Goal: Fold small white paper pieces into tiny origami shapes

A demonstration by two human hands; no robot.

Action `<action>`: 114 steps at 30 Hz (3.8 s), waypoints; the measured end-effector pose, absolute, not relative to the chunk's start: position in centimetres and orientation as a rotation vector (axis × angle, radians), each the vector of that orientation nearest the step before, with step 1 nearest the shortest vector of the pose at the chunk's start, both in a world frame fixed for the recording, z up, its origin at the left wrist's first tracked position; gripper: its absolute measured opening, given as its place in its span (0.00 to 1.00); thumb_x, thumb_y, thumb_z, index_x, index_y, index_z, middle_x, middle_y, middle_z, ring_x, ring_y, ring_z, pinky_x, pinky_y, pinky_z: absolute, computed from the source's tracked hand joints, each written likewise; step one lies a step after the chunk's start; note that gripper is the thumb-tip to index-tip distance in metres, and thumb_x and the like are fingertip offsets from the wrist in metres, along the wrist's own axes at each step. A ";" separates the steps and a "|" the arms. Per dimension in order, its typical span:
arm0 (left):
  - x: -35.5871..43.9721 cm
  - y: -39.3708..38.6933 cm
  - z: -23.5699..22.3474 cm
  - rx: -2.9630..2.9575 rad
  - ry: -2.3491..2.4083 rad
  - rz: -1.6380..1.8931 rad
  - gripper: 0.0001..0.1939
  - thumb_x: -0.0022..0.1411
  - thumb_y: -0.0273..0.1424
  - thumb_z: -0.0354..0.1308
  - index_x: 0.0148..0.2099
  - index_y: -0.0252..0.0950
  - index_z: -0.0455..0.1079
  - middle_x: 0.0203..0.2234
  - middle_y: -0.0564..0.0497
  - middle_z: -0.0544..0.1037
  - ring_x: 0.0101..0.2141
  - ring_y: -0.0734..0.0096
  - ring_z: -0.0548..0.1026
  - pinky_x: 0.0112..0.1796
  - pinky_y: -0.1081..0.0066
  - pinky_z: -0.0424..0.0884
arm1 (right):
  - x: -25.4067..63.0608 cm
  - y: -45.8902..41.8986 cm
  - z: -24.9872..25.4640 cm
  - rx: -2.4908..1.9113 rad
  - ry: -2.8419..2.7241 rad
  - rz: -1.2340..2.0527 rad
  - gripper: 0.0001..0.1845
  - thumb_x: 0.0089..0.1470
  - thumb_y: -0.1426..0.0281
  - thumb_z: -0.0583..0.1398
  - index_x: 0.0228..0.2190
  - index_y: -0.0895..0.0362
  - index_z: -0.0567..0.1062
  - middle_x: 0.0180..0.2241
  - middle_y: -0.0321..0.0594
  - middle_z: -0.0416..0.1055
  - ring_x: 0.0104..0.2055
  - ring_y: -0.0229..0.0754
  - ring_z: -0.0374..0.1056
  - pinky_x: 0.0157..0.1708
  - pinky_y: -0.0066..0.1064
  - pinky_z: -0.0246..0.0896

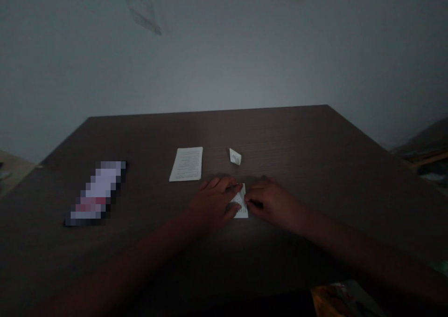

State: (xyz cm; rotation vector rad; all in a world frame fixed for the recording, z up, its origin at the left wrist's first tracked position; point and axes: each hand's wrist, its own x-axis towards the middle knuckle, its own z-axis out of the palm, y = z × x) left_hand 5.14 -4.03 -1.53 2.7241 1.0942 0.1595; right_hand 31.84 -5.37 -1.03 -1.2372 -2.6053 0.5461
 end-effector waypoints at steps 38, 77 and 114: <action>4.4 -3.1 -3.2 2.636 1.180 0.358 0.39 0.77 0.44 0.77 0.83 0.40 0.74 0.76 0.35 0.82 0.74 0.37 0.80 0.75 0.44 0.78 | 32.3 -3.5 -3.7 -1.345 -2.253 0.535 0.09 0.67 0.69 0.77 0.47 0.50 0.86 0.57 0.48 0.84 0.63 0.61 0.77 0.66 0.58 0.73; 3.9 -2.5 -2.8 2.794 0.926 0.380 0.13 0.86 0.32 0.69 0.67 0.42 0.86 0.58 0.45 0.89 0.60 0.50 0.86 0.64 0.49 0.80 | 33.4 -3.5 -3.5 -1.201 -1.983 0.763 0.23 0.73 0.77 0.62 0.60 0.49 0.90 0.59 0.48 0.91 0.60 0.54 0.88 0.65 0.51 0.83; 3.0 -1.8 -3.1 2.609 0.860 0.482 0.21 0.78 0.19 0.60 0.66 0.42 0.80 0.64 0.44 0.90 0.67 0.52 0.85 0.73 0.46 0.76 | 33.1 -3.4 -4.5 -0.779 -2.312 0.335 0.19 0.79 0.75 0.64 0.64 0.48 0.82 0.58 0.48 0.88 0.62 0.54 0.85 0.64 0.52 0.85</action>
